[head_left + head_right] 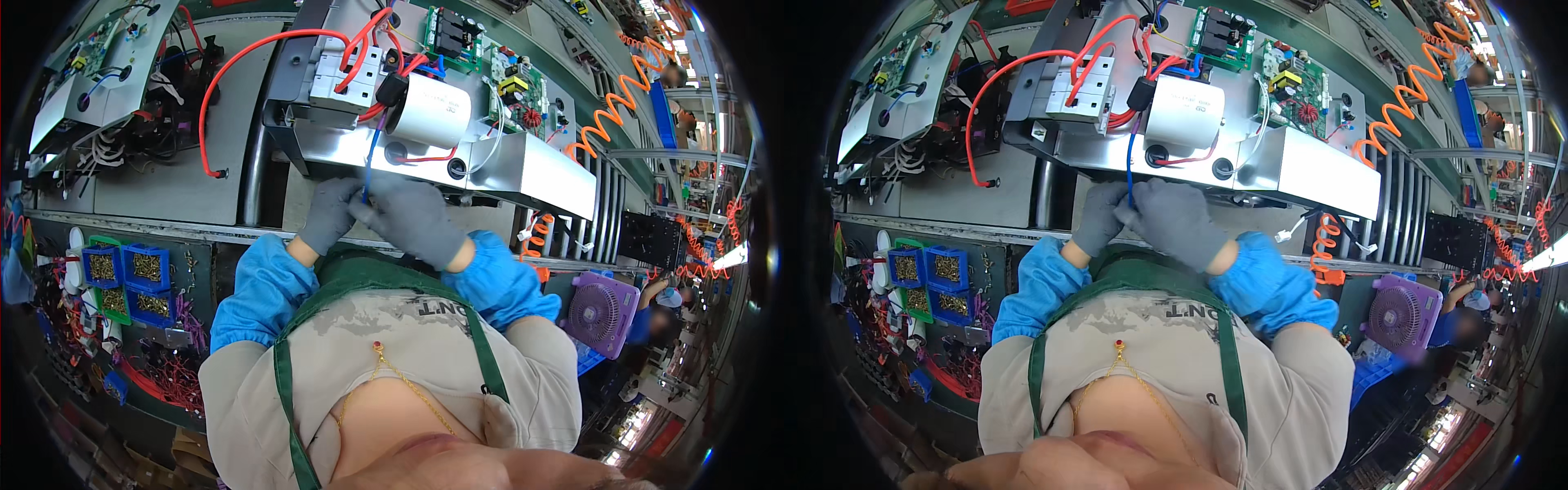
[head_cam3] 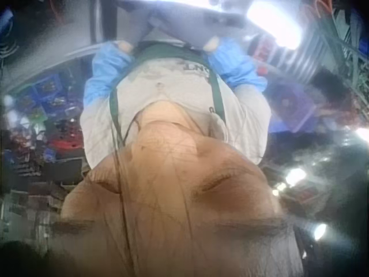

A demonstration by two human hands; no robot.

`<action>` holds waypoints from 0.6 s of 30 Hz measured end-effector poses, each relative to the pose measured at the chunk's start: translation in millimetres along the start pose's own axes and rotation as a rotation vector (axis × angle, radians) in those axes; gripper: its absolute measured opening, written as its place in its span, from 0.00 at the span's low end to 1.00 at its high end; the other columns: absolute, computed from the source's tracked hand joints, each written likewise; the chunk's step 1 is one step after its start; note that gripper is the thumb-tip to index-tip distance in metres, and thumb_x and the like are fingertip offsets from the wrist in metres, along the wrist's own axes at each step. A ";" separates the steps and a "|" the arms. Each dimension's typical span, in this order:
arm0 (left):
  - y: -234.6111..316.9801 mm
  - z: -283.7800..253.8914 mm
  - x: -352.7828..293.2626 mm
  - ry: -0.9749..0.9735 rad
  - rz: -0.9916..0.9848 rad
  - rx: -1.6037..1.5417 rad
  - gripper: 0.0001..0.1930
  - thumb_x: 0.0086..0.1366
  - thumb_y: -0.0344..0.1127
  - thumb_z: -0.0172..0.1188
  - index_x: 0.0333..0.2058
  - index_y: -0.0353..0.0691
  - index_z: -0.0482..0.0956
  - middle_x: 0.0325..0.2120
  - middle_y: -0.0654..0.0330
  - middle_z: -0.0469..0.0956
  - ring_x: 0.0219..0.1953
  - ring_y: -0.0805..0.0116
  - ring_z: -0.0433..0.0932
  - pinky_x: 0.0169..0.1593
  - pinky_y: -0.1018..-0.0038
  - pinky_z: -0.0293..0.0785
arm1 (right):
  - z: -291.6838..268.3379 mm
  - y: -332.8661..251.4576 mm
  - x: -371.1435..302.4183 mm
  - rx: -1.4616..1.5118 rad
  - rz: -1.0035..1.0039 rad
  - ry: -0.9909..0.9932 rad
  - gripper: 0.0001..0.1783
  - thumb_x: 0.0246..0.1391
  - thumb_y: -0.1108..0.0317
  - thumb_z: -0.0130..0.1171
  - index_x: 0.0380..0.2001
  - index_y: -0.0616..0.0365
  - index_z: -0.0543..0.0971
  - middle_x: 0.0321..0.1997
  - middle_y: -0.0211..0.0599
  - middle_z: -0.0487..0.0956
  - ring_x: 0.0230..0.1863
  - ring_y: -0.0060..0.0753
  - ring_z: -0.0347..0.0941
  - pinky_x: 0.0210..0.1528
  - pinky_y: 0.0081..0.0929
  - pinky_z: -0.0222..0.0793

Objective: Assembling electronic components on a production line using hand tools.

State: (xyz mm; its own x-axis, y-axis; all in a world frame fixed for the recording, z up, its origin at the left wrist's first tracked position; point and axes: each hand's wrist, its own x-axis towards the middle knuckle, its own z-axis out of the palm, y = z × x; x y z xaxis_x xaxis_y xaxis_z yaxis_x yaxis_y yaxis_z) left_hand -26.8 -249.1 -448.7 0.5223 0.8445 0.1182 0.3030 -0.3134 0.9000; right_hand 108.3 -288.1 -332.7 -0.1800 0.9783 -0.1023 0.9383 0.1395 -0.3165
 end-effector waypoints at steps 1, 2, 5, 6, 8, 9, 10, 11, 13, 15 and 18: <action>4.6 -4.4 0.1 -0.079 -0.016 -0.109 0.09 0.53 0.31 0.57 0.34 0.39 0.78 0.24 0.55 0.76 0.29 0.60 0.76 0.35 0.67 0.71 | -1.2 -7.5 -4.4 -0.086 0.010 -0.027 0.14 0.48 0.57 0.58 0.37 0.50 0.76 0.30 0.35 0.76 0.25 0.39 0.74 0.25 0.32 0.70; 8.2 -9.1 0.8 -0.148 -0.034 -0.213 0.10 0.54 0.32 0.56 0.35 0.39 0.77 0.25 0.56 0.76 0.29 0.60 0.76 0.37 0.67 0.71 | -13.6 -12.1 -3.0 -0.091 -0.006 -0.027 0.14 0.48 0.57 0.58 0.37 0.50 0.76 0.30 0.35 0.76 0.25 0.39 0.74 0.25 0.32 0.70; 21.7 0.1 -5.3 0.088 0.273 -0.219 0.11 0.58 0.32 0.54 0.40 0.36 0.75 0.32 0.55 0.77 0.33 0.63 0.76 0.39 0.69 0.72 | -54.4 -27.5 0.5 -0.199 -0.567 0.179 0.15 0.41 0.65 0.58 0.37 0.47 0.77 0.44 0.30 0.72 0.36 0.33 0.72 0.26 0.29 0.70; 26.5 -1.8 -9.3 0.088 0.272 -0.224 0.11 0.58 0.32 0.54 0.40 0.36 0.75 0.32 0.55 0.77 0.33 0.63 0.76 0.39 0.69 0.72 | -54.2 -23.2 10.2 -0.369 -0.564 0.106 0.15 0.40 0.65 0.57 0.36 0.48 0.77 0.45 0.31 0.71 0.38 0.33 0.71 0.27 0.26 0.70; 35.7 -7.5 -19.2 -0.053 -0.178 -0.540 0.14 0.62 0.34 0.51 0.45 0.35 0.72 0.41 0.53 0.75 0.41 0.66 0.74 0.45 0.71 0.70 | -50.0 -5.4 22.4 -0.669 -0.505 -0.073 0.14 0.40 0.65 0.56 0.35 0.47 0.77 0.44 0.29 0.71 0.37 0.33 0.70 0.27 0.25 0.70; 32.5 -6.4 -24.6 -0.067 -0.234 -0.753 0.16 0.64 0.38 0.50 0.47 0.36 0.72 0.44 0.53 0.73 0.47 0.68 0.71 0.49 0.71 0.68 | -53.2 -0.5 26.7 -0.679 -0.509 -0.076 0.14 0.40 0.65 0.56 0.35 0.47 0.77 0.44 0.29 0.71 0.37 0.33 0.70 0.27 0.25 0.70; 34.8 -10.0 -32.3 -0.062 -0.228 -0.760 0.16 0.64 0.38 0.50 0.47 0.36 0.72 0.44 0.53 0.73 0.47 0.68 0.71 0.49 0.71 0.68 | -56.8 3.8 30.0 -0.590 -0.530 -0.073 0.13 0.40 0.65 0.56 0.35 0.48 0.76 0.43 0.29 0.72 0.36 0.33 0.70 0.27 0.26 0.70; 42.3 -17.6 -43.4 -0.167 -0.217 -0.933 0.17 0.64 0.40 0.50 0.47 0.36 0.72 0.45 0.54 0.73 0.47 0.68 0.71 0.50 0.70 0.68 | -58.7 5.1 29.8 -0.497 -0.554 -0.074 0.13 0.40 0.65 0.56 0.34 0.49 0.76 0.42 0.28 0.72 0.36 0.33 0.70 0.26 0.26 0.70; 37.1 -23.6 -51.5 -0.245 -0.076 -0.718 0.19 0.63 0.43 0.51 0.46 0.35 0.74 0.42 0.55 0.75 0.46 0.68 0.73 0.50 0.69 0.68 | -73.7 -0.2 28.3 -0.522 -0.632 0.008 0.14 0.40 0.65 0.56 0.35 0.50 0.76 0.40 0.28 0.73 0.36 0.33 0.70 0.26 0.27 0.70; 48.8 -30.2 -50.8 -0.230 -0.051 -0.765 0.19 0.63 0.44 0.51 0.45 0.35 0.74 0.39 0.55 0.76 0.44 0.66 0.74 0.48 0.69 0.69 | -88.7 -7.5 28.6 -0.543 -0.720 0.089 0.15 0.40 0.65 0.56 0.36 0.50 0.76 0.38 0.28 0.73 0.35 0.33 0.70 0.26 0.28 0.70; 64.8 -44.7 -42.0 -0.300 -0.129 -0.949 0.16 0.60 0.38 0.54 0.44 0.36 0.75 0.30 0.56 0.78 0.35 0.63 0.78 0.41 0.71 0.72 | -103.5 -15.8 26.8 -0.390 -0.806 -0.050 0.17 0.38 0.64 0.58 0.37 0.51 0.77 0.32 0.29 0.75 0.33 0.33 0.71 0.25 0.28 0.70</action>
State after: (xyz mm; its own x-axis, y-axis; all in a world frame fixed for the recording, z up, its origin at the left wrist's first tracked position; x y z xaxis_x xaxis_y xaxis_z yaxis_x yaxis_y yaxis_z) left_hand -64.7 -285.4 -376.6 0.7495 0.6620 0.0031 -0.3212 0.3596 0.8761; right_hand 119.3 -248.2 -232.8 -0.8314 0.5547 -0.0313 0.5539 0.8320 0.0322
